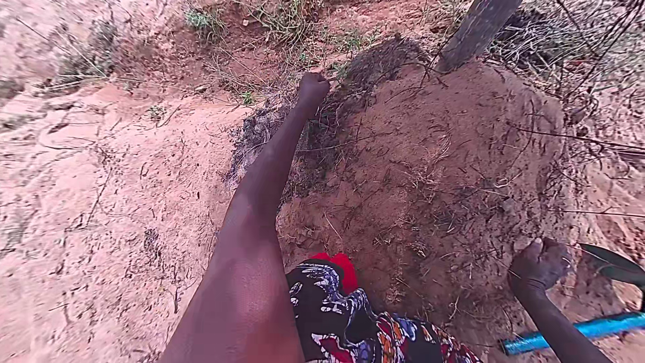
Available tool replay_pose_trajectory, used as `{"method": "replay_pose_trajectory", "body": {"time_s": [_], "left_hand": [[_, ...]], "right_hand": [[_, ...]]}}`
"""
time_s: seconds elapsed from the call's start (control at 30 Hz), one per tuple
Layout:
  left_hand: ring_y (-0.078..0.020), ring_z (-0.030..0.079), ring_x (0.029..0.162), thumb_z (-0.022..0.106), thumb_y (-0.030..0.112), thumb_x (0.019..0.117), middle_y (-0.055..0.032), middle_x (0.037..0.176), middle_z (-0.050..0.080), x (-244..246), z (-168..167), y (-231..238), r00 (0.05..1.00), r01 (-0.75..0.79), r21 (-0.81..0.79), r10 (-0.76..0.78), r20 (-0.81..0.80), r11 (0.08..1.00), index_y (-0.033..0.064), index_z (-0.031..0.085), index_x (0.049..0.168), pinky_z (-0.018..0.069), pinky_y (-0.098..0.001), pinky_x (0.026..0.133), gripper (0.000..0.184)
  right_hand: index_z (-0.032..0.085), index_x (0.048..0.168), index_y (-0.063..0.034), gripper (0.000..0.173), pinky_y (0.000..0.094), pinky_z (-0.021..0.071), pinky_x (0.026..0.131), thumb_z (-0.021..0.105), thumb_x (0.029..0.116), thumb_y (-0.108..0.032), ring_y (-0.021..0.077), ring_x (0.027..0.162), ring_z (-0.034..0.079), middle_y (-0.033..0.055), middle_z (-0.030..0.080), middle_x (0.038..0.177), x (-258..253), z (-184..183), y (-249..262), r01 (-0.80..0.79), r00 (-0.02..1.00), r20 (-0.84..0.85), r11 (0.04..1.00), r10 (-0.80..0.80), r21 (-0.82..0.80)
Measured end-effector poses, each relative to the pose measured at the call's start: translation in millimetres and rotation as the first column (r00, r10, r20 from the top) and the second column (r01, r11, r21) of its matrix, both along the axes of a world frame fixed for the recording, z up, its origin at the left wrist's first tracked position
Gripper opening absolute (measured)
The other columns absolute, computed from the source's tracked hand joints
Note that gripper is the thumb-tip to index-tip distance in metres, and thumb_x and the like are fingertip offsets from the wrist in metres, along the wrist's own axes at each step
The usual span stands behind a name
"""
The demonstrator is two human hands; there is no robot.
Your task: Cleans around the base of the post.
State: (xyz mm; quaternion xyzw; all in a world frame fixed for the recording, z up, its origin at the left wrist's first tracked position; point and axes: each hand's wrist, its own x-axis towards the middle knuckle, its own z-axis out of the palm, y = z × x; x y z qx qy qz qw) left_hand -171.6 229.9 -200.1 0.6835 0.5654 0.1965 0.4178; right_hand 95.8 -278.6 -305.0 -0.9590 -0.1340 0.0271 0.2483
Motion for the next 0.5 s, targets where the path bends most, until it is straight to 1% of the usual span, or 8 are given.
{"method": "replay_pose_trajectory", "body": {"time_s": [0.03, 0.07, 0.1, 0.17, 0.23, 0.3, 0.4, 0.5], "left_hand": [[-0.0306, 0.065, 0.111, 0.063, 0.009, 0.0935, -0.0215, 0.119, 0.068, 6.5, -6.0, 5.9, 0.992, 0.053, 0.018, -0.051, -0.113, 0.998, -0.0038, 0.069, 0.116, 0.0505, -0.0508, 0.095, 0.026], [-0.0362, 0.062, 0.121, 0.066, 0.01, 0.0909, -0.0247, 0.126, 0.065, 12.7, -7.2, 7.9, 0.968, 0.092, 0.014, -0.086, -0.237, 0.996, -0.005, 0.069, 0.116, 0.0485, -0.0569, 0.101, 0.03], [-0.0408, 0.059, 0.126, 0.069, 0.013, 0.0897, -0.028, 0.131, 0.062, 18.6, -3.1, 5.5, 0.922, 0.121, -0.002, -0.113, -0.37, 0.993, -0.0074, 0.066, 0.117, 0.0477, -0.0613, 0.102, 0.034], [-0.0456, 0.054, 0.131, 0.069, 0.014, 0.092, -0.0326, 0.137, 0.055, 29.3, 9.9, -2.0, 0.836, 0.152, -0.03, -0.145, -0.529, 0.988, -0.0123, 0.059, 0.124, 0.0454, -0.0649, 0.103, 0.043], [-0.0477, 0.052, 0.132, 0.068, 0.013, 0.0934, -0.0344, 0.139, 0.053, 34.8, 21.4, -11.5, 0.793, 0.168, -0.024, -0.15, -0.59, 0.986, -0.0137, 0.055, 0.129, 0.0436, -0.0668, 0.104, 0.047], [-0.0476, 0.052, 0.133, 0.066, 0.018, 0.0948, -0.0334, 0.14, 0.054, 36.5, 25.4, -13.1, 0.767, 0.161, -0.02, -0.138, -0.627, 0.987, -0.0125, 0.054, 0.131, 0.0428, -0.067, 0.104, 0.049], [-0.0457, 0.052, 0.134, 0.071, 0.023, 0.0922, -0.0316, 0.14, 0.054, 39.0, 22.4, -4.8, 0.763, 0.118, -0.009, -0.097, -0.639, 0.993, -0.0104, 0.057, 0.13, 0.0434, -0.066, 0.104, 0.052], [-0.0465, 0.055, 0.13, 0.07, 0.03, 0.094, -0.032, 0.136, 0.057, 34.9, 8.9, 4.8, 0.78, 0.148, -0.011, -0.124, -0.613, 0.989, -0.0103, 0.061, 0.123, 0.0445, -0.0676, 0.102, 0.05]], "right_hand": [[0.049, 0.143, 0.0131, 0.048, 0.0559, 0.0262, 0.122, 0.036, 0.1099, -0.02, 0.0509, 0.145, 0.039, 0.0391, 0.045, 0.149, -0.2, -0.5, 0.1, -0.004, 1.0, 0.003, 1.0, 0.004, 0.005], [0.049, 0.142, 0.0135, 0.048, 0.0558, 0.0267, 0.121, 0.037, 0.1098, -0.02, 0.0512, 0.144, 0.04, 0.0397, 0.046, 0.148, -0.4, -0.5, 0.1, -0.008, 1.0, 0.009, 1.0, 0.008, 0.008], [0.05, 0.141, 0.014, 0.047, 0.0552, 0.0274, 0.121, 0.037, 0.1094, -0.019, 0.0511, 0.144, 0.041, 0.0398, 0.047, 0.147, 0.1, -0.2, 0.2, -0.012, 1.0, 0.017, 1.0, 0.012, 0.009], [0.05, 0.14, 0.0151, 0.047, 0.0536, 0.0277, 0.121, 0.038, 0.109, -0.018, 0.0502, 0.142, 0.043, 0.0397, 0.049, 0.145, 0.5, 0.2, 0.8, -0.018, 0.999, 0.029, 1.0, 0.017, 0.015], [0.051, 0.139, 0.0155, 0.046, 0.0526, 0.0275, 0.121, 0.038, 0.1086, -0.017, 0.0498, 0.142, 0.044, 0.0395, 0.05, 0.144, 0.4, -1.3, -0.8, -0.022, 0.999, 0.045, 1.0, 0.021, 0.017], [0.051, 0.14, 0.0151, 0.047, 0.0527, 0.0268, 0.122, 0.038, 0.1084, -0.018, 0.0497, 0.143, 0.043, 0.0392, 0.049, 0.146, 0.7, -2.4, -1.2, -0.026, 0.999, 0.046, 1.0, 0.026, 0.004], [0.05, 0.14, 0.0147, 0.047, 0.0542, 0.0265, 0.122, 0.038, 0.1085, -0.017, 0.0502, 0.144, 0.041, 0.0392, 0.047, 0.147, 1.0, -0.1, -0.2, -0.02, 1.0, 0.023, 1.0, 0.02, 0.003], [0.051, 0.14, 0.0135, 0.046, 0.0551, 0.0275, 0.121, 0.038, 0.1083, -0.018, 0.0501, 0.143, 0.042, 0.0388, 0.048, 0.146, 1.4, -0.1, -0.7, -0.013, 1.0, 0.018, 1.0, 0.013, -0.008]]}}
